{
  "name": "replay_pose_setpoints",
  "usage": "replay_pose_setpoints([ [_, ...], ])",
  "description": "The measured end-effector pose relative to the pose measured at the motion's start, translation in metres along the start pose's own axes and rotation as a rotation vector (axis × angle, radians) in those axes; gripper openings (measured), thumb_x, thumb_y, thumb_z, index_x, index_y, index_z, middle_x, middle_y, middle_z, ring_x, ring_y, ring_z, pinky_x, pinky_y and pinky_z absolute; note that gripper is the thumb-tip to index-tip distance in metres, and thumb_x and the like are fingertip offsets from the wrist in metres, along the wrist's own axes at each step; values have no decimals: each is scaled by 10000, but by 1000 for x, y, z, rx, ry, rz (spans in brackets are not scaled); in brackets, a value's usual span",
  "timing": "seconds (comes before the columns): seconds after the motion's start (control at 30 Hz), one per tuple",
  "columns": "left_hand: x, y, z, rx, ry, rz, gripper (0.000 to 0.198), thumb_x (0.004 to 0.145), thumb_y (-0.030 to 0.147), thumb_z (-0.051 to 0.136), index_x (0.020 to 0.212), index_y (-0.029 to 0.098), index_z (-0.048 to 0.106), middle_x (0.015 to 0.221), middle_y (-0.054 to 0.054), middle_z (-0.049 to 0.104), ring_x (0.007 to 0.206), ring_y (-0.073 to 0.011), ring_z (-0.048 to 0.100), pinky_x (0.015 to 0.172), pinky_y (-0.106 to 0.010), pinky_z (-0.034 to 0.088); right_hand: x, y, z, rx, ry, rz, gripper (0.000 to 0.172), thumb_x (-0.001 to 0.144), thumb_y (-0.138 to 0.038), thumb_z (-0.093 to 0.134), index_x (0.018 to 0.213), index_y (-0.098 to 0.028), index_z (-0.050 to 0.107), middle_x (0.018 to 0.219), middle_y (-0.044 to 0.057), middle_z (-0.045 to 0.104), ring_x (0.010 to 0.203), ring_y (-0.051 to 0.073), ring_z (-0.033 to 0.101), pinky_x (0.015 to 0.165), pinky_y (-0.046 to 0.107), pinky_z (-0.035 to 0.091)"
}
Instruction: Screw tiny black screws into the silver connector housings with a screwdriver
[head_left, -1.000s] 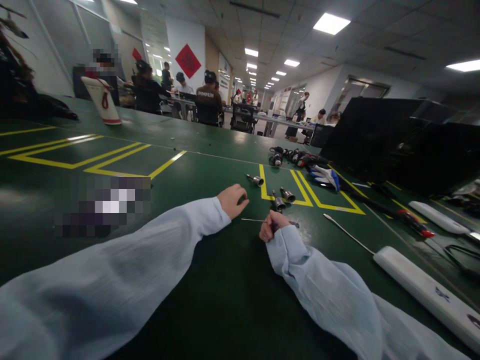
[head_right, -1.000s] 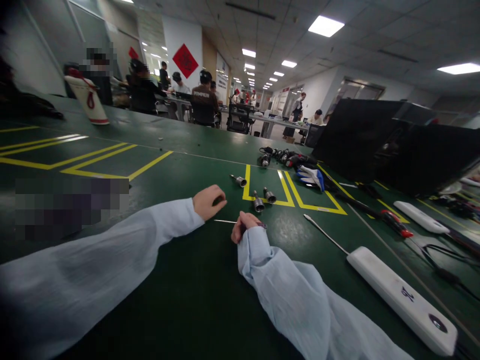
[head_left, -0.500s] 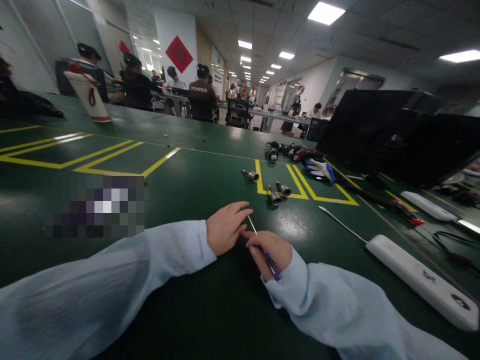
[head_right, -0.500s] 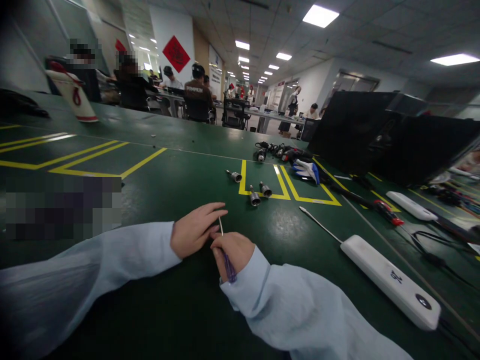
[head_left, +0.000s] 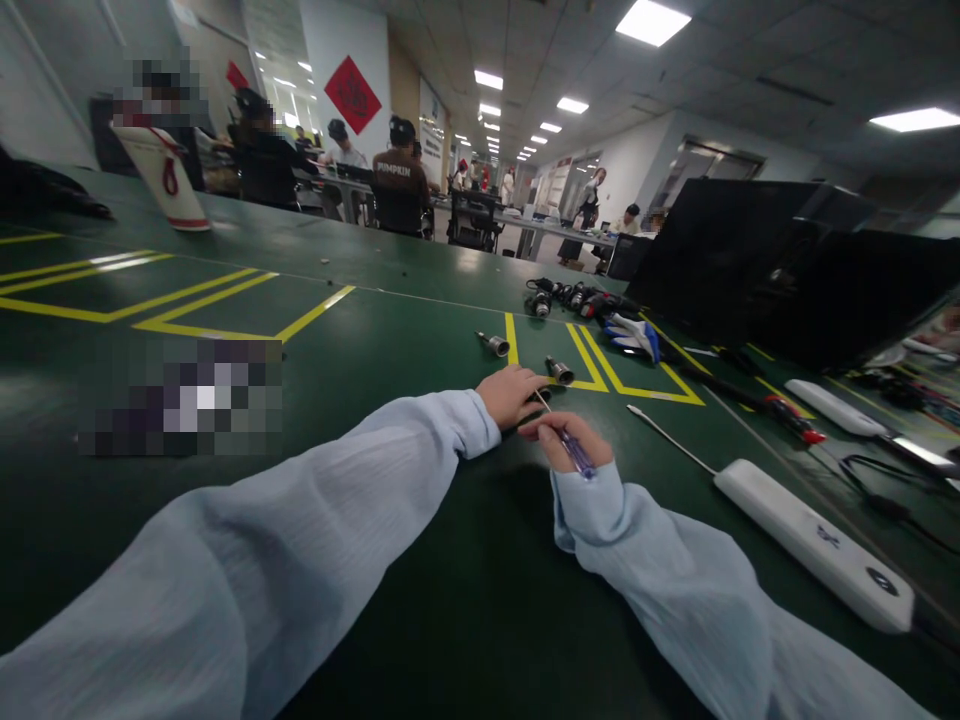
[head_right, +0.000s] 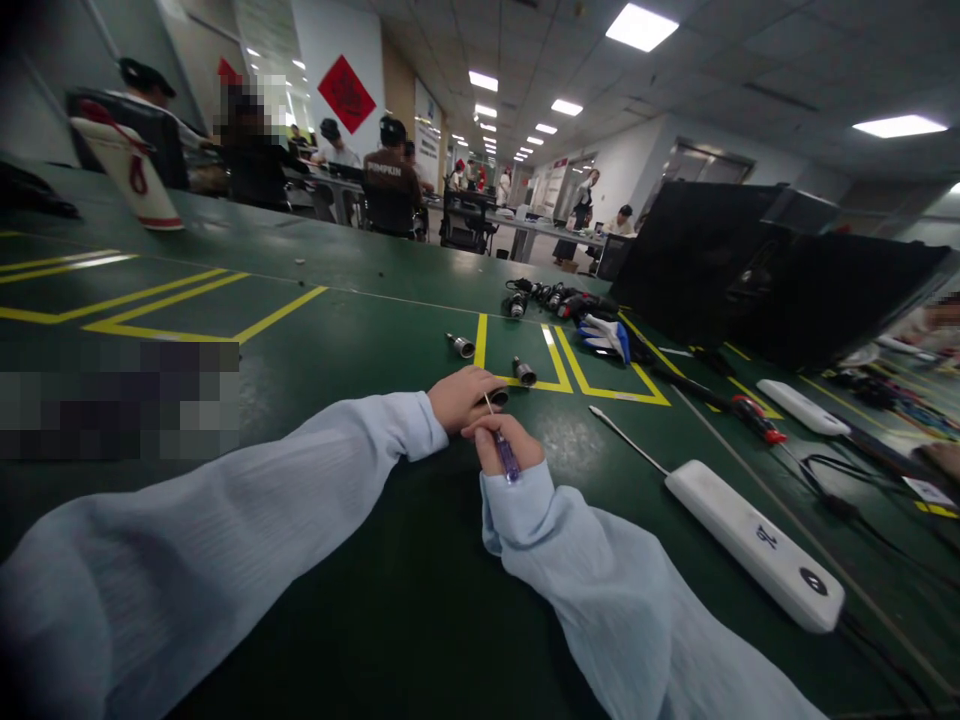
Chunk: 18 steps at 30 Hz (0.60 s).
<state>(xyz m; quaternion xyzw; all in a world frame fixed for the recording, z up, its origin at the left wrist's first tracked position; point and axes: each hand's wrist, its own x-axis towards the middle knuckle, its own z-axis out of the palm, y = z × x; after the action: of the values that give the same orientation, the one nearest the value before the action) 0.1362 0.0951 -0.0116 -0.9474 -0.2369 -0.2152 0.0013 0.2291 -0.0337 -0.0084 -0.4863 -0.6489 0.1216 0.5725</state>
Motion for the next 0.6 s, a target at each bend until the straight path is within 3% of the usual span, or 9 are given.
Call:
replay_pose_setpoints([
  [0.2, -64, 28, -36, -97, -60, 54, 313, 813, 314, 461, 1065, 146, 539, 930, -86, 569, 873, -193, 518, 785, -319, 431, -6, -8, -2, -23, -36, -64, 122, 785, -210, 498, 777, -181, 616, 742, 41, 672, 685, 150, 625, 649, 272, 487],
  [0.3, -102, 42, -54, -109, -106, 31, 264, 769, 273, 511, 993, 139, 552, 953, -90, 542, 860, -196, 503, 745, -315, 434, -13, -11, 3, 9, -126, -59, 103, 776, -222, 501, 806, -189, 594, 783, 47, 670, 734, 157, 624, 680, 286, 490],
  [0.4, -133, 53, -69, -95, -104, -17, 294, 796, 279, 475, 1066, 170, 521, 964, -82, 522, 845, -191, 488, 723, -314, 427, -23, -13, 10, 32, -271, -44, 102, 748, -228, 531, 844, -196, 547, 861, 56, 662, 763, 161, 615, 690, 304, 488],
  [0.5, -152, 61, -81, -29, -117, -61, 331, 795, 262, 480, 1122, 208, 493, 947, -76, 507, 825, -195, 478, 683, -312, 420, -30, -17, 14, -22, -443, -137, 163, 710, -217, 579, 861, -200, 519, 925, 56, 650, 820, 164, 599, 739, 314, 470],
  [0.6, -156, 65, -90, 71, -128, -65, 260, 787, 245, 489, 1040, 213, 539, 912, -71, 498, 791, -195, 471, 654, -314, 412, -33, -21, 17, -90, -531, -286, 195, 678, -224, 603, 844, -201, 504, 913, 55, 643, 824, 173, 585, 751, 320, 458],
])
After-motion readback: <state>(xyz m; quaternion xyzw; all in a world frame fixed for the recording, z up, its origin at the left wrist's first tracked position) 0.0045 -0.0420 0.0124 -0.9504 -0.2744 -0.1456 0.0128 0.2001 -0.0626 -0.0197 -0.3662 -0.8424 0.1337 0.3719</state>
